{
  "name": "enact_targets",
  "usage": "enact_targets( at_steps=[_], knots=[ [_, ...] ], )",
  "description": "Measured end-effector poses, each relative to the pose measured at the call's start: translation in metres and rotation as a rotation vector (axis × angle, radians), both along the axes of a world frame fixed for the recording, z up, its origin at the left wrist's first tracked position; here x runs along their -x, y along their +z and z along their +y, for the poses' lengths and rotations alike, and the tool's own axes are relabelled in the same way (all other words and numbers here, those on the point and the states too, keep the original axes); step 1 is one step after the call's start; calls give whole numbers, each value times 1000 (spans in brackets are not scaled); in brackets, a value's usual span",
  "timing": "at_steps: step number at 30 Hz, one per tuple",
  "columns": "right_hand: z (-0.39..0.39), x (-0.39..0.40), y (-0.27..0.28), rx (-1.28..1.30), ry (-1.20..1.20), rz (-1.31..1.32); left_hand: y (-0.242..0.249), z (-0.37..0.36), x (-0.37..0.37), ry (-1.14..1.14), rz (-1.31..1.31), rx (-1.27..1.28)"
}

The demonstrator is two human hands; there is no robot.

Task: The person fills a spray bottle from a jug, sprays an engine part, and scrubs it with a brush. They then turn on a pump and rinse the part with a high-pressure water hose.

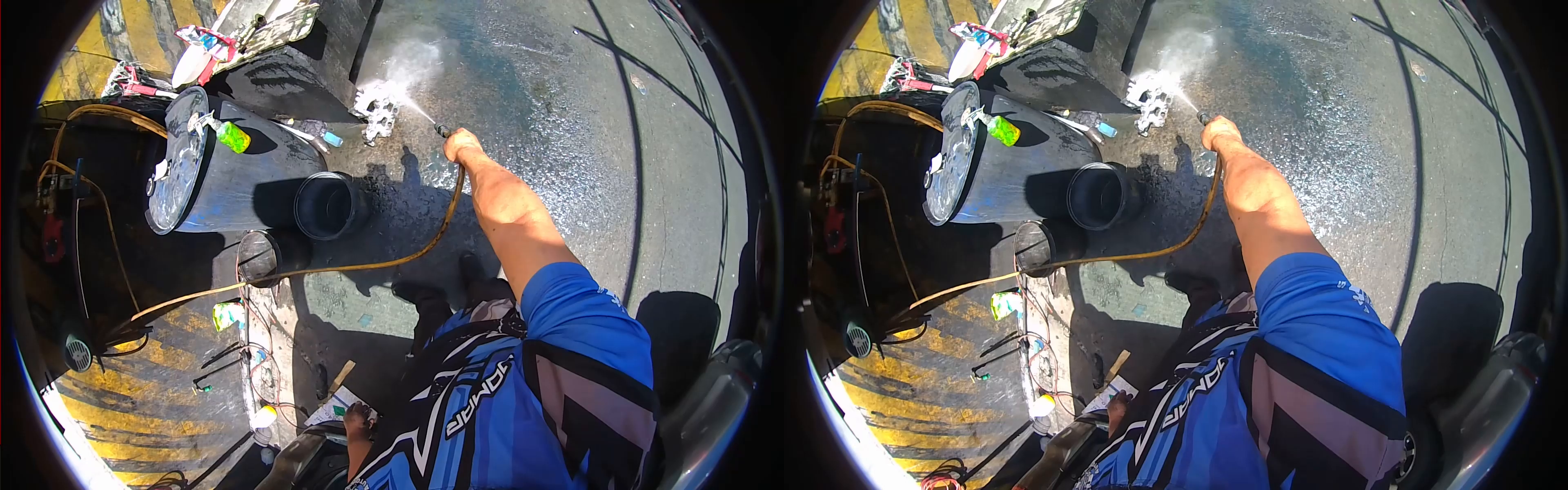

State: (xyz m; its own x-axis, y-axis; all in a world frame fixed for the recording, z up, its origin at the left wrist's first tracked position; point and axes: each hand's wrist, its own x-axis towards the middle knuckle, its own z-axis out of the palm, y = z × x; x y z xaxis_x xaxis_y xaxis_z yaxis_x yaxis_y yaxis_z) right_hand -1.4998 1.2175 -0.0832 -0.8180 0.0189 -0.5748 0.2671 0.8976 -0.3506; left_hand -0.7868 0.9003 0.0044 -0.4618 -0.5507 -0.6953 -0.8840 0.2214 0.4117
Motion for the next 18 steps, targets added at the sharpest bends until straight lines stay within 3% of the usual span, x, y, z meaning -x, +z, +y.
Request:
enact_targets(
  at_steps=[2,4,6,18],
  knots=[
    [0,-1,1,-13,13,21,2,-11,-3,-848,52,333],
    [0,-2,0,-43,11,61,-5,-2,0,-131,30,52],
    [0,0,-4,-59,100,63,-4,5,6,250,26,-102],
    [-5,1,-6,-32,79,-41,-9,4,3,326,84,-178]
  ],
)
